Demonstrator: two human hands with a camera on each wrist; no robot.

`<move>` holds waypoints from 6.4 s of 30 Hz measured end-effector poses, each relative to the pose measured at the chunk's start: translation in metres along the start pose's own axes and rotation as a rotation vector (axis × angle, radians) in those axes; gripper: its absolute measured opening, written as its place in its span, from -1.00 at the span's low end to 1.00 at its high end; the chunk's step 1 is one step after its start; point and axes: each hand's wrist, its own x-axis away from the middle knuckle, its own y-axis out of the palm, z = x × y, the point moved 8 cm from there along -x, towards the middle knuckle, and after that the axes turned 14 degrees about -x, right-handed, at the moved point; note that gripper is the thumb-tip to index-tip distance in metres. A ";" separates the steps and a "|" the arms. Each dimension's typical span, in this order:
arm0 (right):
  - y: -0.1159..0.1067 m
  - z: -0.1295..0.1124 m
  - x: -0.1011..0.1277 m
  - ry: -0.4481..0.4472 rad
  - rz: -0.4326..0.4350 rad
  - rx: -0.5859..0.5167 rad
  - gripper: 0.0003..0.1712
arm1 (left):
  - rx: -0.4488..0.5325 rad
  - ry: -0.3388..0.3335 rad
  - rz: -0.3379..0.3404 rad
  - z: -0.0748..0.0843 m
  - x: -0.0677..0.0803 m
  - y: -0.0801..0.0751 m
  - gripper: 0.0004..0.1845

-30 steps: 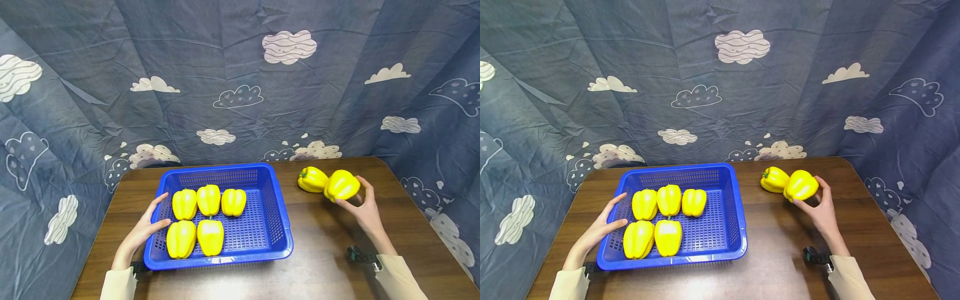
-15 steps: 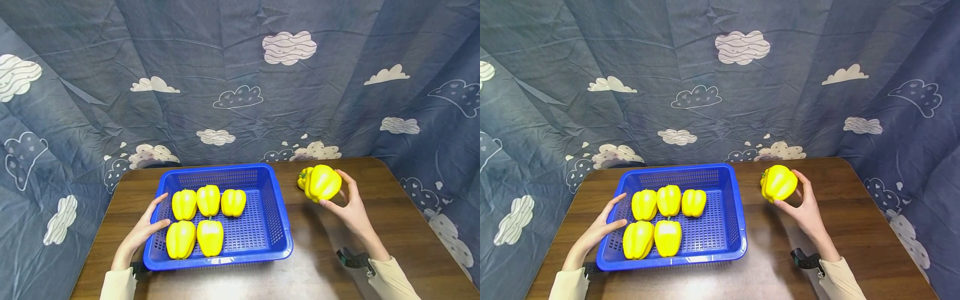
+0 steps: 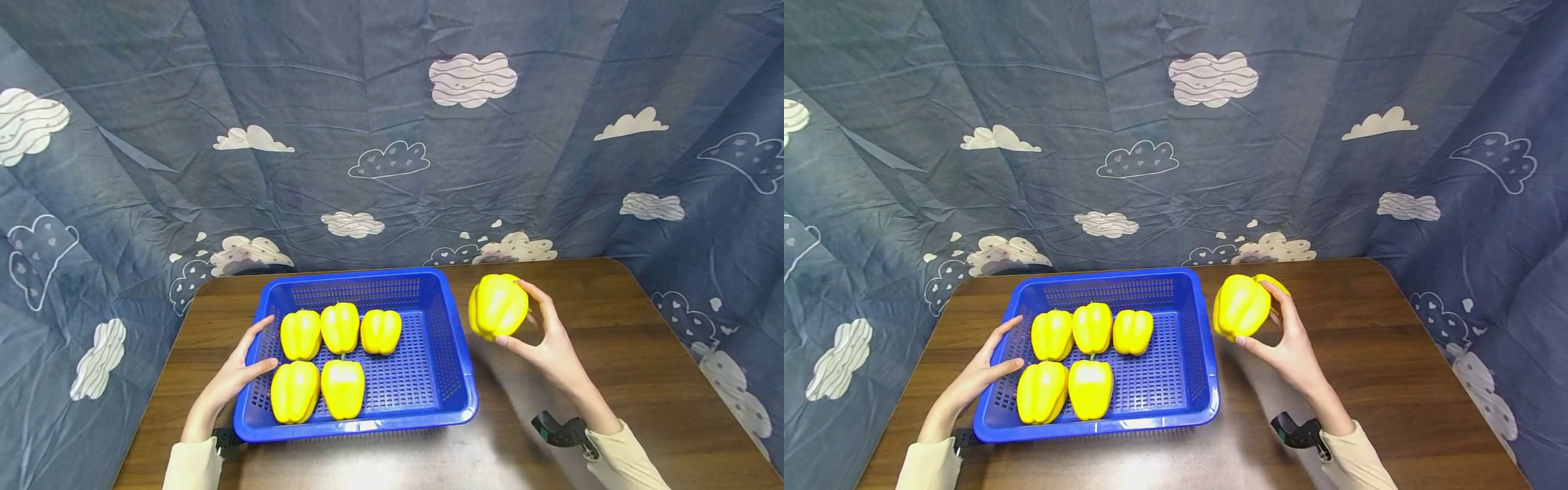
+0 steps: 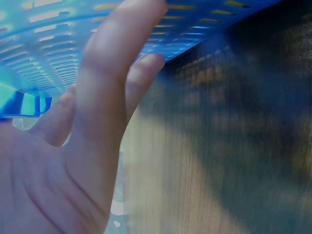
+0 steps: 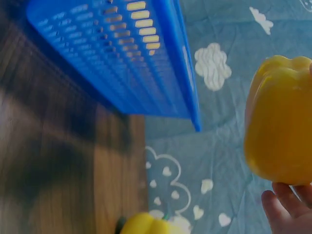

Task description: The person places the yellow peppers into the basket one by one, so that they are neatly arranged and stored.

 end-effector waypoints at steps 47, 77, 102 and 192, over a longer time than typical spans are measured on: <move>0.160 0.007 0.029 0.088 -0.417 0.098 0.03 | 0.023 0.019 -0.011 0.000 -0.001 -0.001 -0.21; 0.192 0.036 0.032 0.263 -0.564 0.249 -0.01 | 0.012 -0.001 -0.004 0.000 0.000 0.000 -0.22; 0.180 0.031 0.028 0.253 -0.526 0.249 -0.20 | 0.001 0.010 0.001 0.001 -0.002 -0.002 -0.22; -0.037 0.109 -0.019 0.144 0.124 0.290 -0.16 | 0.014 0.003 0.003 0.000 -0.001 -0.001 -0.23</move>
